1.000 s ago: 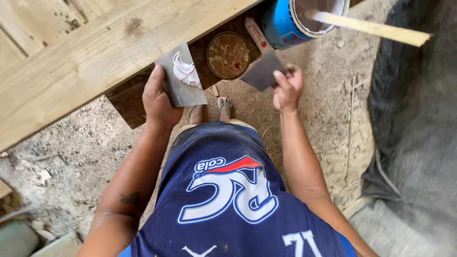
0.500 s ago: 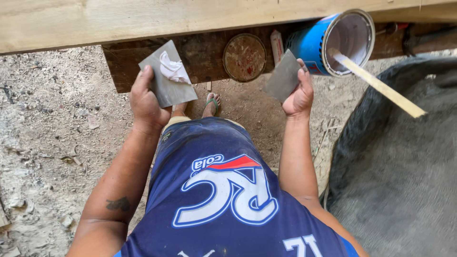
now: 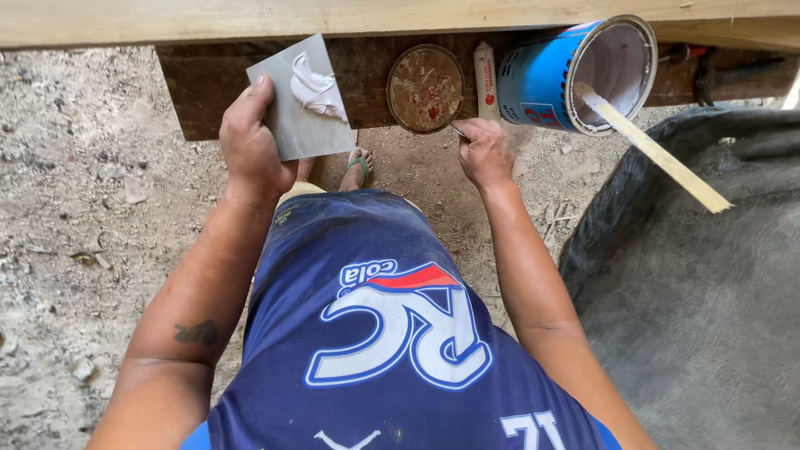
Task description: The person scoops wood filler from a can using a putty knife and applies it to gaps and cracks in a wooden structure. They repeatedly smooth the filler into the seams using a second putty knife, working along the edges and joints of the wooden planks.
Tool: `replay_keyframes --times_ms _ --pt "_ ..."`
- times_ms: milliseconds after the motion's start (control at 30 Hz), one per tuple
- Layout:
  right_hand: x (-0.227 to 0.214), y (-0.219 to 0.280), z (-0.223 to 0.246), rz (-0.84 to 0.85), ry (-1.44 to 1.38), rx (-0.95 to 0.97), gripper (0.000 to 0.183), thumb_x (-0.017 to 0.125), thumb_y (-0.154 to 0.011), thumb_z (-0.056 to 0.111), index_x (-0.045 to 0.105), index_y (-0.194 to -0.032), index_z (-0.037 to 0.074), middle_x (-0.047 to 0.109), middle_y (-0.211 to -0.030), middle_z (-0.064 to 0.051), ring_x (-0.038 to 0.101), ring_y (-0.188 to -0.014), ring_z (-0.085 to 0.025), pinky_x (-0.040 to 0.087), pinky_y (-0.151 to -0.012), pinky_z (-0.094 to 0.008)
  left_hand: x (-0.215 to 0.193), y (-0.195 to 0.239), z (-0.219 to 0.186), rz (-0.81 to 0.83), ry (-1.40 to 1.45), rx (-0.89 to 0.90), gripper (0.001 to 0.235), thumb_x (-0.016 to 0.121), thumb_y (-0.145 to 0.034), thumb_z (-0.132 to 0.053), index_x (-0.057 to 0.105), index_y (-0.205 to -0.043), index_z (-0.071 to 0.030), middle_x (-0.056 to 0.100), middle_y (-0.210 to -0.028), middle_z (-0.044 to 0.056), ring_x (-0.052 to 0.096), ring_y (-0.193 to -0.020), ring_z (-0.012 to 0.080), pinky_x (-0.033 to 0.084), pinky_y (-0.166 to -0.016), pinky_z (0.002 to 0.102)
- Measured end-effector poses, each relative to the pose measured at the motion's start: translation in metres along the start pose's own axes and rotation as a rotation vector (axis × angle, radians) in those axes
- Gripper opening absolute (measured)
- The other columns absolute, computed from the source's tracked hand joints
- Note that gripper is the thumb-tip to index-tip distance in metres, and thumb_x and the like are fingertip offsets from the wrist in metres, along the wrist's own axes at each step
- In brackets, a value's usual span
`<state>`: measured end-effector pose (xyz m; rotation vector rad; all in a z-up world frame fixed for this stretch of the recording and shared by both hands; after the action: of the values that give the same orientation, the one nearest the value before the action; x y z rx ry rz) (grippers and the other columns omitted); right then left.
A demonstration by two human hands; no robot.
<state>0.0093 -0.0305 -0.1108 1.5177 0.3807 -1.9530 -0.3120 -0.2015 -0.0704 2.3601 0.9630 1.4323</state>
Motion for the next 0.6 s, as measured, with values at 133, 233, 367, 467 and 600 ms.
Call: replay_keyframes --times_ms 133,233,367,467,600 --pt "0.010 -0.002 0.004 -0.007 0.037 -0.055 0.024 0.063 -0.092 0.002 0.082 -0.105 0.012 0.078 -0.107 -0.008 0.067 -0.098 -0.027 0.052 -0.092 -0.039 0.000 0.000 0.004 -0.047 0.012 -0.023 0.028 0.052 -0.106 -0.022 0.064 -0.115 0.001 0.069 -0.110 0.012 0.069 -0.101 0.0222 0.058 -0.093 0.037" --pt "0.016 -0.004 0.011 -0.023 0.060 -0.049 0.026 0.063 -0.092 0.001 0.081 -0.105 0.014 0.078 -0.106 -0.006 0.067 -0.097 -0.026 0.053 -0.092 -0.038 -0.006 -0.002 0.004 -0.063 0.031 -0.020 0.026 0.053 -0.106 -0.021 0.063 -0.114 0.002 0.069 -0.109 0.013 0.068 -0.100 0.0222 0.059 -0.093 0.037" --pt "0.018 -0.007 0.015 -0.008 0.123 -0.023 0.031 0.062 -0.087 0.000 0.082 -0.105 0.015 0.077 -0.105 -0.006 0.066 -0.097 -0.028 0.052 -0.092 -0.040 -0.015 -0.003 0.002 -0.078 0.051 -0.023 0.026 0.053 -0.106 -0.021 0.063 -0.113 0.002 0.068 -0.109 0.013 0.068 -0.099 0.0225 0.059 -0.092 0.038" --pt "0.021 -0.006 0.014 0.002 0.150 0.000 0.034 0.062 -0.085 -0.001 0.082 -0.105 0.017 0.077 -0.107 -0.004 0.065 -0.099 -0.027 0.051 -0.092 -0.041 -0.020 -0.003 0.001 -0.098 0.057 -0.026 0.026 0.053 -0.106 -0.021 0.063 -0.113 0.002 0.068 -0.109 0.013 0.069 -0.100 0.0228 0.059 -0.092 0.038" --pt "0.031 0.000 0.015 0.027 0.183 0.022 0.036 0.061 -0.089 -0.001 0.082 -0.110 0.019 0.076 -0.110 -0.004 0.064 -0.103 -0.026 0.051 -0.092 -0.039 -0.022 -0.005 -0.002 -0.090 0.080 -0.030 0.027 0.053 -0.106 -0.021 0.063 -0.114 0.003 0.068 -0.110 0.014 0.069 -0.100 0.0234 0.059 -0.093 0.039"
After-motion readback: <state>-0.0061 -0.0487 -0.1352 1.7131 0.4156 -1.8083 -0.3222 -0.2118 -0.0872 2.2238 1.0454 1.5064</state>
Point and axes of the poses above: each hand's wrist, its own y-axis away from the middle knuckle, its own x-axis out of the palm, z = x × y, the point moved 4 cm from there along -y, towards the middle knuckle
